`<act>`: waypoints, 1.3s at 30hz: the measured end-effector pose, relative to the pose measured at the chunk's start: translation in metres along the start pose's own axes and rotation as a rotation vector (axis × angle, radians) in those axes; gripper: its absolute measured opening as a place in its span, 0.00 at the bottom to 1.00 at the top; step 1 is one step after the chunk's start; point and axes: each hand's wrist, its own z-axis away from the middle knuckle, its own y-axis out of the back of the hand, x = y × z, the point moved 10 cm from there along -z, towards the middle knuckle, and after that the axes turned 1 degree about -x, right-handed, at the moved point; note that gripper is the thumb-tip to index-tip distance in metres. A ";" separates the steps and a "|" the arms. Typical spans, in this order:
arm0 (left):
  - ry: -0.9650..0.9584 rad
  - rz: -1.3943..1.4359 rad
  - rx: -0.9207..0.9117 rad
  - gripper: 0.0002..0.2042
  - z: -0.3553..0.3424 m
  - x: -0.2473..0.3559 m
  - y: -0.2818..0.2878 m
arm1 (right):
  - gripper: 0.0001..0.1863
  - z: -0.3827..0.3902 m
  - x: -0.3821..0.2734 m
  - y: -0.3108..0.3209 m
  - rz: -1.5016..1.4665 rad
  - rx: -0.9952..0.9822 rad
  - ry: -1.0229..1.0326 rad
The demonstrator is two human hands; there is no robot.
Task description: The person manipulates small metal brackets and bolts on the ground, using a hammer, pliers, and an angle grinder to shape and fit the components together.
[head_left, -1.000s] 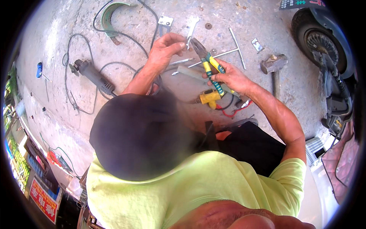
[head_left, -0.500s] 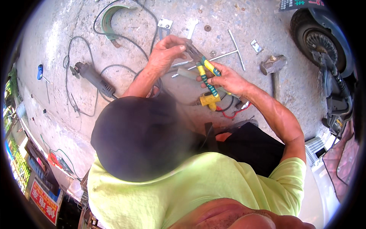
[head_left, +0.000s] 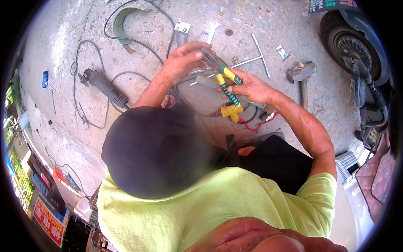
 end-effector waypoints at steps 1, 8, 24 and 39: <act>-0.001 -0.013 0.006 0.18 0.000 -0.001 0.001 | 0.34 -0.001 0.001 0.000 -0.015 -0.007 0.002; 0.021 -0.007 0.007 0.24 -0.001 -0.008 -0.009 | 0.29 0.001 0.006 -0.002 -0.207 -0.024 -0.037; 0.061 -0.324 0.167 0.21 -0.023 -0.002 -0.008 | 0.49 0.014 -0.033 0.033 0.897 0.587 0.263; -0.009 -0.708 0.330 0.28 -0.026 0.019 0.020 | 0.43 0.024 -0.029 0.077 0.764 0.728 0.196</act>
